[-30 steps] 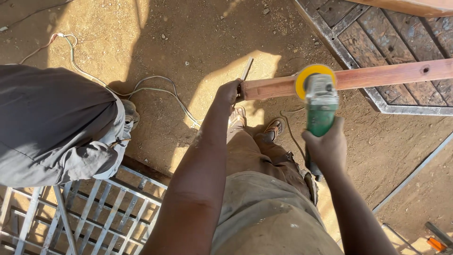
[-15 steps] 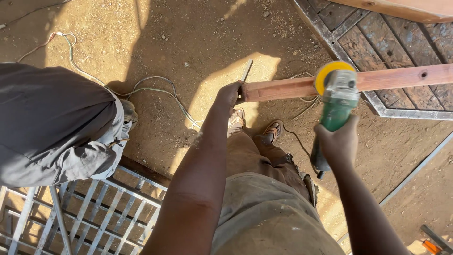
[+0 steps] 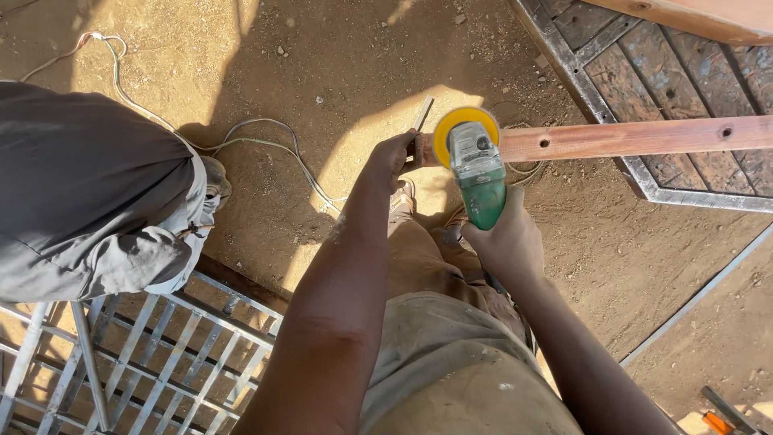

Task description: Sanding a wooden plank using an angle grinder

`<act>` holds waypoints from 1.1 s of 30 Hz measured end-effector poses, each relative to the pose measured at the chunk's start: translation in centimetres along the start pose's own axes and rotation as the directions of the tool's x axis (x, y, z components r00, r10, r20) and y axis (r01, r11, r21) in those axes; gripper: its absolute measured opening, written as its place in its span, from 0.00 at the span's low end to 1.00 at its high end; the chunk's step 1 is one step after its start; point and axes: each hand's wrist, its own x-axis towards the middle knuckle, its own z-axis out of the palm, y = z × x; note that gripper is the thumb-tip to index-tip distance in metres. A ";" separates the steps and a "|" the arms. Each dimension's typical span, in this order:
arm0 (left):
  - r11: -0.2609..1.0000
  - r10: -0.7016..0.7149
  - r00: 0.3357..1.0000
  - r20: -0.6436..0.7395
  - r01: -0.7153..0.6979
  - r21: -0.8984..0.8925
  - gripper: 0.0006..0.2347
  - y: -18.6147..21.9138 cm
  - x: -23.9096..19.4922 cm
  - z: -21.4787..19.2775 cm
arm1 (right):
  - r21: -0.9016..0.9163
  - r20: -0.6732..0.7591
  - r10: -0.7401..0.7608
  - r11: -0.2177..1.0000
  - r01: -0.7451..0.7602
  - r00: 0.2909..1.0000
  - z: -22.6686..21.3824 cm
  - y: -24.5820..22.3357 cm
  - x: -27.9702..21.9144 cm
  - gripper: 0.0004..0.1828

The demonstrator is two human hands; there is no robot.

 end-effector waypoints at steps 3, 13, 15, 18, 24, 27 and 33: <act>0.999 -0.023 0.997 0.070 0.025 -0.027 0.15 0.2 -0.6 -0.2 | -0.033 0.030 -0.035 0.999 0.036 0.999 0.3 0.9 0.3 0.36; 1.000 -0.027 0.999 0.025 0.026 0.018 0.13 -0.7 2.3 -0.9 | 0.100 -0.075 0.034 0.995 -0.026 0.997 -1.6 2.9 1.1 0.35; 1.000 -0.019 0.999 0.028 0.019 0.009 0.12 -1.2 3.6 -0.8 | 0.198 -0.176 0.079 0.979 -0.043 0.981 -2.5 3.8 1.3 0.35; 1.000 0.003 1.000 0.024 -0.003 0.020 0.11 -0.8 2.9 -0.5 | 0.273 -0.264 0.094 0.962 -0.019 0.960 -3.2 7.6 3.9 0.34; 0.983 -0.099 0.994 -0.046 0.105 0.150 0.13 3.2 -3.2 0.7 | 0.327 -0.305 0.345 0.913 -0.242 0.888 -7.8 9.6 6.2 0.30; 0.980 -0.090 0.991 -0.097 0.106 0.169 0.12 3.0 -2.7 1.0 | 0.378 -0.302 0.327 0.903 -0.202 0.896 -7.5 9.8 6.1 0.30; 0.980 0.033 0.996 -0.083 -0.016 0.196 0.21 2.7 -5.9 2.3 | 0.278 -0.213 0.089 0.960 -0.027 0.973 -3.0 6.1 2.3 0.36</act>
